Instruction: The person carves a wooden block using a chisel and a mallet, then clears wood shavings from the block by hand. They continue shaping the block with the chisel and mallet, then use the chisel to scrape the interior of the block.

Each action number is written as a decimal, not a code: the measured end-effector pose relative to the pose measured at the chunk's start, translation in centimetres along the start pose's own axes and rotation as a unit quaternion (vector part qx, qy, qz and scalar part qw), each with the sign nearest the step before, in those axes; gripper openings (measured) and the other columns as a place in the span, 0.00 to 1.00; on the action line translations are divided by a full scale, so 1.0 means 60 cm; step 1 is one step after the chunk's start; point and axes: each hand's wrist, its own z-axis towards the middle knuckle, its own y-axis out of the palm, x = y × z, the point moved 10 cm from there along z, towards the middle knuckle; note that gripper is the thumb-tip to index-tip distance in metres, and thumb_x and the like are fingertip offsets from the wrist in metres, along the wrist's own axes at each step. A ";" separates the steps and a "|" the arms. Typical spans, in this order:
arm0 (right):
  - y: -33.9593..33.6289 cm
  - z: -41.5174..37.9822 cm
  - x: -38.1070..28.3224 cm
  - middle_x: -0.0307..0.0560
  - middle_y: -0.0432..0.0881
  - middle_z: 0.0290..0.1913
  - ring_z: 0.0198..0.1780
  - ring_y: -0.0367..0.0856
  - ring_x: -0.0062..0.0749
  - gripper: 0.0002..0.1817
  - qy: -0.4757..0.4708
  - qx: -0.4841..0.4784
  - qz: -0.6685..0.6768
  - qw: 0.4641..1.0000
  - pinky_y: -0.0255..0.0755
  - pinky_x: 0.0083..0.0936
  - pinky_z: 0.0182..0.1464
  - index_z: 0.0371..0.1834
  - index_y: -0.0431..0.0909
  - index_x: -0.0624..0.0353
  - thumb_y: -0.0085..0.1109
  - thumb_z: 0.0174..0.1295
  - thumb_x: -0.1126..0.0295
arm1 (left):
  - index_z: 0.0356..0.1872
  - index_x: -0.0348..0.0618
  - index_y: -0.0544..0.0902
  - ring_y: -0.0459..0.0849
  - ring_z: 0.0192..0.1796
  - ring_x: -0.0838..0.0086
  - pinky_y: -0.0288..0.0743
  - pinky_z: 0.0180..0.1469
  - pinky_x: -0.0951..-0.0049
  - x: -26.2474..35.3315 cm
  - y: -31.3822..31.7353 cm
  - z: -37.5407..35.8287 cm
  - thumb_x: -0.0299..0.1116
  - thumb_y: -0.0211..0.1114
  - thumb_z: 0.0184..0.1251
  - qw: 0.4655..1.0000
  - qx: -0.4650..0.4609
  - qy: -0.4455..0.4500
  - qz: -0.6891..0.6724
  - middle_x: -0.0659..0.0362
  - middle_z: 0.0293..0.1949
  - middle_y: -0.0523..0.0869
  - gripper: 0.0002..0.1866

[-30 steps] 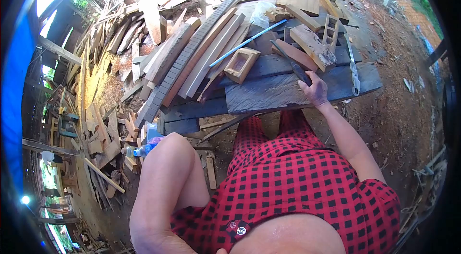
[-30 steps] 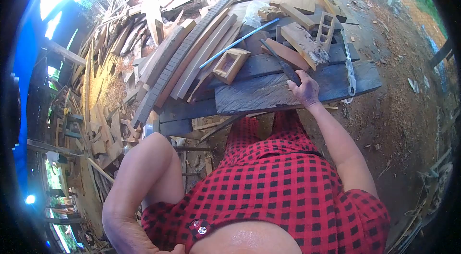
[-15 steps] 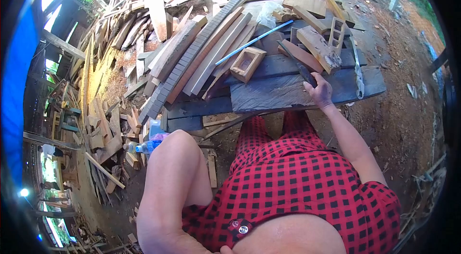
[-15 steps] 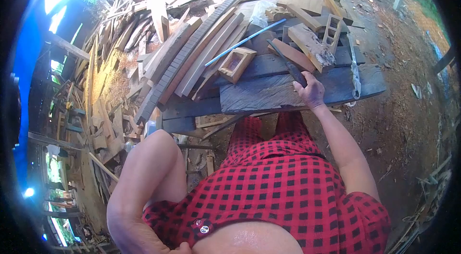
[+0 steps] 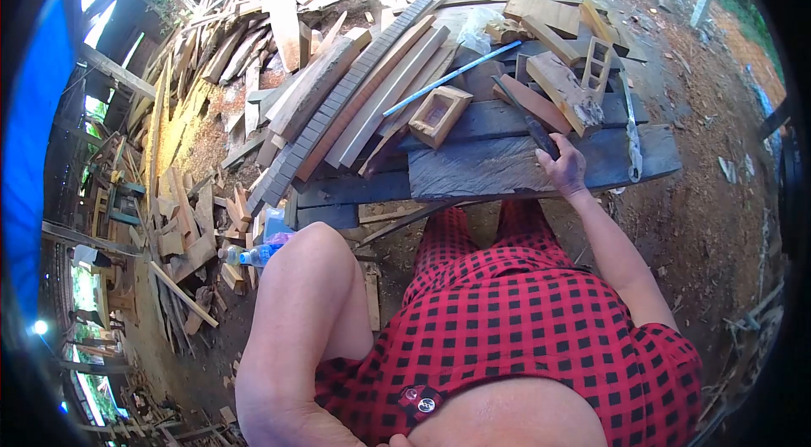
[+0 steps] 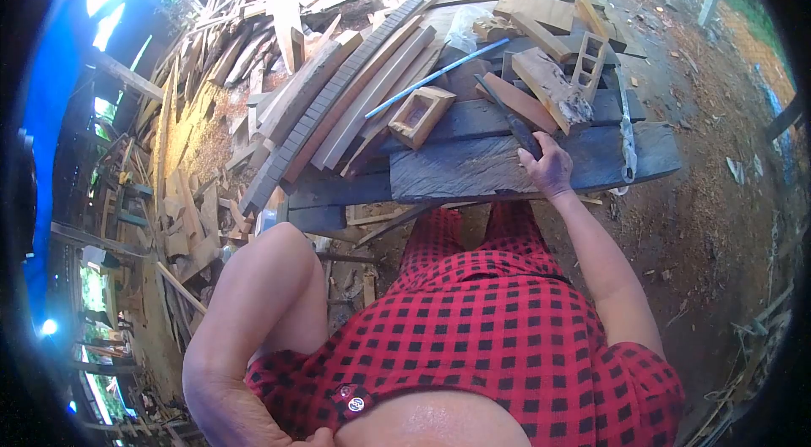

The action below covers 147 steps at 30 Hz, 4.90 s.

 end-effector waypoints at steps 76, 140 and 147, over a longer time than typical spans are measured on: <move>-0.009 -0.004 -0.005 0.56 0.84 0.41 0.42 0.84 0.51 0.24 0.000 0.006 0.022 1.000 0.76 0.41 0.45 0.48 0.79 0.58 0.67 0.50 0.57 | 0.61 0.45 0.74 0.68 0.68 0.61 0.53 0.68 0.56 -0.473 -0.048 -0.742 0.62 0.75 0.42 0.348 0.376 -0.791 0.336 0.51 0.63 0.74 0.46; 0.037 0.141 -0.416 0.55 0.83 0.33 0.40 0.83 0.48 0.17 -0.270 -0.377 -0.227 0.856 0.76 0.41 0.43 0.35 0.80 0.58 0.64 0.50 0.55 | 0.65 0.57 0.70 0.57 0.73 0.55 0.43 0.65 0.23 -0.526 -0.058 -0.657 0.53 0.79 0.39 0.425 0.384 -0.730 0.373 0.56 0.66 0.66 0.47; 0.032 0.137 -0.390 0.57 0.82 0.31 0.39 0.84 0.47 0.22 -0.302 -0.321 -0.174 0.881 0.75 0.42 0.43 0.35 0.82 0.58 0.64 0.53 0.47 | 0.42 0.44 0.79 0.82 0.49 0.57 0.73 0.53 0.56 -0.517 -0.115 -0.528 0.32 0.70 0.45 0.632 0.585 -0.382 0.335 0.54 0.42 0.83 0.19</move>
